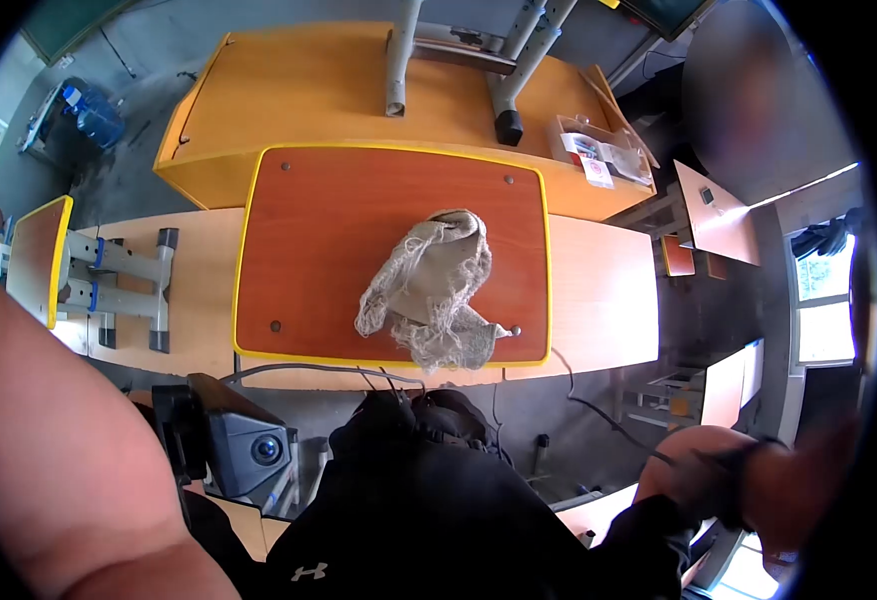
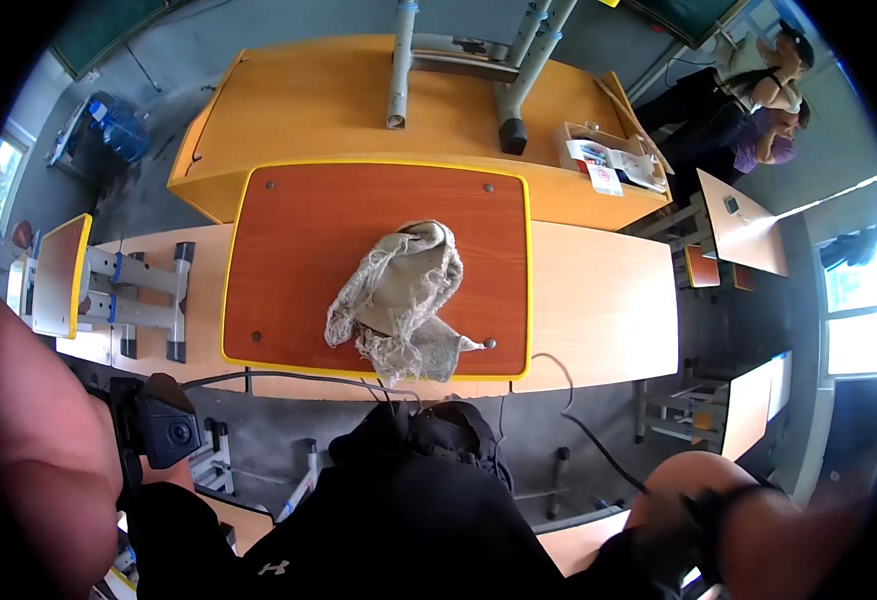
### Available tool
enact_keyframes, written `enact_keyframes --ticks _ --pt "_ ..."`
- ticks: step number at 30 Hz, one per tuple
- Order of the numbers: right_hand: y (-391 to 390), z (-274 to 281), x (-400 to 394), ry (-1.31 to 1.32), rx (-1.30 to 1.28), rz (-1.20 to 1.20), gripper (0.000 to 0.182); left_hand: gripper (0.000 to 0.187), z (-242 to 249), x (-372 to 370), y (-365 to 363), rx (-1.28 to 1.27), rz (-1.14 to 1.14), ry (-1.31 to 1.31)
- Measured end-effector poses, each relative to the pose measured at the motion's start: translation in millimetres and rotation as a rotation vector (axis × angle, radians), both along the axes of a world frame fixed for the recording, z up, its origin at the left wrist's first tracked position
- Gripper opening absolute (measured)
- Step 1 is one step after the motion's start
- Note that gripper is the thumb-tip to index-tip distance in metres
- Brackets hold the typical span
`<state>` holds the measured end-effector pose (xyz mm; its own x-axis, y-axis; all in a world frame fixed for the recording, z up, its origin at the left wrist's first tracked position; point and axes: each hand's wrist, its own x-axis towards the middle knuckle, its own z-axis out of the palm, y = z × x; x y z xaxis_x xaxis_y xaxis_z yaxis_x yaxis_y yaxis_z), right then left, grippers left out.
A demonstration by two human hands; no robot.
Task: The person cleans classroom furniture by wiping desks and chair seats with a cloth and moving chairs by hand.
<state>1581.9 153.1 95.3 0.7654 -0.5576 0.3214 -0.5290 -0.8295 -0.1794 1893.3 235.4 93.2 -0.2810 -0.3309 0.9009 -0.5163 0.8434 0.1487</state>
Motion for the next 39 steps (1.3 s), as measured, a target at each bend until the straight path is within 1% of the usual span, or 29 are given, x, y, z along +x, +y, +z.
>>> enact_keyframes --ticks 2,5,7,8,10,12,14,16,18,20,21,24,25,27,29,31,32,33,35,36,39 --pt "2.8 -10.7 0.8 -0.078 -0.03 -0.04 0.063 0.041 3.1 -0.2 0.8 -0.033 -0.004 -0.007" --pt "4.2 -50.4 15.4 -0.129 -0.07 -0.104 0.064 0.04 8.0 4.4 -4.2 -0.042 0.008 0.014" --pt "7.0 -85.8 26.6 -0.056 -0.039 -0.147 0.064 0.04 3.0 9.9 -10.8 -0.034 0.04 0.053" --pt "10.0 -96.7 28.2 0.025 0.056 -0.165 0.065 0.04 -1.1 13.0 -14.2 -0.021 0.062 0.077" --pt "19.4 -110.2 28.4 0.108 0.177 -0.211 0.065 0.04 -21.8 23.0 -21.6 0.064 0.141 0.139" --pt "26.7 -117.3 22.7 0.11 0.21 -0.263 0.066 0.039 -63.8 27.4 -23.2 0.262 0.241 0.221" --pt "27.1 -121.7 7.5 0.118 0.18 -0.444 0.064 0.029 -103.6 25.4 -10.1 0.553 0.304 0.292" --pt "24.3 -122.4 -5.3 0.121 0.163 -0.573 0.062 0.028 -139.6 22.2 4.0 0.66 0.342 0.309" --pt "21.2 -117.9 0.8 0.112 0.172 -0.536 0.06 0.03 -165.3 19.4 10.8 0.724 0.359 0.296" --pt "20.3 -116.2 20.7 0.153 0.159 -0.469 0.059 0.032 -164.4 9.8 8.2 0.762 0.434 0.266" --pt "19.4 -110.0 36.8 0.139 0.204 -0.38 0.063 0.033 -163.0 3.6 5.3 0.777 0.474 0.25" --pt "26.5 -107.3 92.5 0.074 0.281 -0.194 0.062 0.036 -157.6 -3.4 -10.2 0.855 0.421 0.389" --pt "28.4 -109.0 107.9 0.072 0.264 -0.18 0.061 0.04 -158.5 -1.8 -13.8 0.9 0.415 0.373" --pt "20.7 -112.1 124.5 0.078 0.202 -0.146 0.058 0.041 -163.1 -2.5 -16.0 0.872 0.444 0.328" --pt "-8.8 -119.1 116.3 0.191 0.101 -0.159 0.047 0.042 -168.7 2.1 -12.8 0.85 0.451 0.265" --pt "-47.6 -120.4 88.9 0.382 -0.076 -0.172 0.049 0.042 -165.8 2.2 -9.8 0.933 0.439 0.309" --pt "-59.9 -118.7 63.6 0.512 -0.209 -0.179 0.058 0.042 -164.5 2.7 -9.0 0.972 0.436 0.334" --pt "-59.4 -123.6 33.3 0.479 -0.13 -0.286 0.059 0.043 -164.8 2.9 -8.9 0.979 0.429 0.352" --pt "-45.3 -114.9 -6.2 0.397 0.008 -0.457 0.059 0.044 -166.8 1.7 -7.7 0.991 0.431 0.403" --pt "-29.2 -106.6 -15.8 0.347 0.065 -0.526 0.059 0.045 -166.4 1.4 -8.2 1.014 0.406 0.442" --pt "8.3 -115.3 -41.1 0.096 0.224 -0.672 0.054 0.047 -161.8 0.2 -5.8 1.08 0.351 0.514"
